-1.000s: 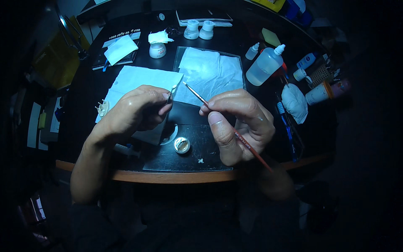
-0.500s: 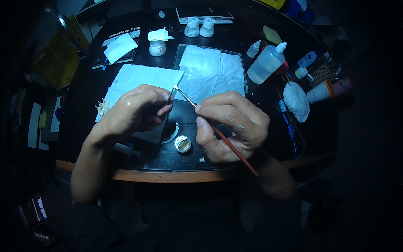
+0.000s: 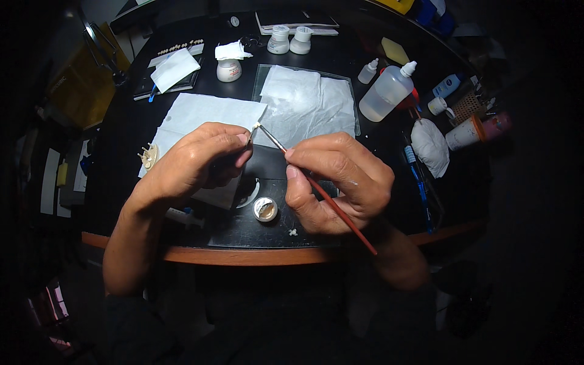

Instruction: The person paints small plastic model parts using a fine brush and a small container of beige paint. They handle several pieces, including a semi-circular component and tiny cylindrical parts, applying paint with steady strokes. The person also uses a syringe to dispense a small amount of liquid onto a paper towel.

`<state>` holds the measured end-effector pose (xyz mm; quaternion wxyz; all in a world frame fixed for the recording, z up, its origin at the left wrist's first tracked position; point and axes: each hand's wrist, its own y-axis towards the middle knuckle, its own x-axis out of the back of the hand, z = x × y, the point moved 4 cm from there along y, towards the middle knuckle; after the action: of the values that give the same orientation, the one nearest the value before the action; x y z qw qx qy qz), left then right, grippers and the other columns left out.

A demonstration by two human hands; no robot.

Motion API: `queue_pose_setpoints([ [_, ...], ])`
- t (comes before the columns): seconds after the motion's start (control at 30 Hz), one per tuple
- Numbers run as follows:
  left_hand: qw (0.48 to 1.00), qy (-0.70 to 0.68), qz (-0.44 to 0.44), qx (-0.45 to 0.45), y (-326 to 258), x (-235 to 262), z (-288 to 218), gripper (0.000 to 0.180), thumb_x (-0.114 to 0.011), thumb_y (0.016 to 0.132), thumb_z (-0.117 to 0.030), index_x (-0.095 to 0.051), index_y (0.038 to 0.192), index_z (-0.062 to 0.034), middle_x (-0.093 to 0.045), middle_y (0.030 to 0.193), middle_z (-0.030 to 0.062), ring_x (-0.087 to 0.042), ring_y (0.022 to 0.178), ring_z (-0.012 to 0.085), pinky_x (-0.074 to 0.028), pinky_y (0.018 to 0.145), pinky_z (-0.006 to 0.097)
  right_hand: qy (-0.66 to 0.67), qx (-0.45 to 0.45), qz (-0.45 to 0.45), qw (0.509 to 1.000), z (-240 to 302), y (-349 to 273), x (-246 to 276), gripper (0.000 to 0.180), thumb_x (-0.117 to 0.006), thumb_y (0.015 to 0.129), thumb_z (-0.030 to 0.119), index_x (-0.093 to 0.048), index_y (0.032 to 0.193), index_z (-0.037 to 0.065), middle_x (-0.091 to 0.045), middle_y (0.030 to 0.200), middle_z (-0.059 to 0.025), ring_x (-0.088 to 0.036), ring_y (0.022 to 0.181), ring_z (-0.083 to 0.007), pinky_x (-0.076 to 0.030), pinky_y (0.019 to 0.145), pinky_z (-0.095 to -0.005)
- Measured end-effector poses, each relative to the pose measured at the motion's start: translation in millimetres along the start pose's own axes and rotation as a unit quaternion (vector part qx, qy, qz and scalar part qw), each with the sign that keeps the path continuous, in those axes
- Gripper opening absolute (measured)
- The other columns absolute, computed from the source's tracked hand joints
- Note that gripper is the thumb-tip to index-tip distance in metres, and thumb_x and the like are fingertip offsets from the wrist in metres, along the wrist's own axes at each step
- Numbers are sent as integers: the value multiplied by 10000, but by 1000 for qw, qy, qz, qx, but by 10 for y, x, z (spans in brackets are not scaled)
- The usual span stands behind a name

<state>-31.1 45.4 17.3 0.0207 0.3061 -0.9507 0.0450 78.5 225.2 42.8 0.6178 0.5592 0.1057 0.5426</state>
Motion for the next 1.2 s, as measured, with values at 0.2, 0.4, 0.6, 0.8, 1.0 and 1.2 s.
queue_pose_setpoints([
  [0.2,982,-137,70,106,8,25,115,300,-462,1051,-328,-534,873,-98,-467,717,-36,-397,607,36,-347,524,200,23,4,-42,999,-32,-13,10,214,-749,809,-69,-729,1020,-38,-741,888,-162,-728,720,-182,-584,608,-272],
  [0.4,896,-364,186,172,-5,-52,89,307,-340,1042,-280,-427,798,-117,-374,639,-42,-249,485,25,-235,381,171,10,29,-33,999,-8,-6,-19,231,-739,842,-77,-714,1069,-49,-744,919,-187,-747,767,-201,-617,657,-291],
  [0.6,894,-366,201,162,11,-60,97,320,-323,1051,-288,-424,800,-116,-374,640,-38,-257,492,22,-244,384,168,7,30,-21,999,0,-15,-23,247,-715,841,-105,-701,1083,-59,-741,936,-200,-753,780,-213,-634,673,-303],
  [0.8,894,-365,194,172,12,-68,53,316,-315,1054,-277,-421,804,-115,-369,646,-40,-250,496,22,-242,386,168,-3,22,-29,999,46,-7,4,231,-740,835,-88,-719,1060,-42,-750,926,-185,-758,765,-207,-622,648,-290],
  [1.0,892,-369,187,180,-8,-51,107,323,-319,1061,-284,-422,807,-113,-368,645,-40,-251,497,24,-243,387,167,3,18,-36,999,5,-35,-49,222,-780,819,-56,-729,1034,-34,-755,912,-172,-766,759,-201,-621,635,-289],
  [1.2,882,-387,211,169,22,-66,94,333,-315,1069,-289,-415,803,-117,-362,640,-45,-245,488,19,-234,377,166,-4,23,-46,999,49,1,19,224,-782,829,-47,-726,1045,-37,-755,907,-172,-767,762,-201,-623,638,-288],
])
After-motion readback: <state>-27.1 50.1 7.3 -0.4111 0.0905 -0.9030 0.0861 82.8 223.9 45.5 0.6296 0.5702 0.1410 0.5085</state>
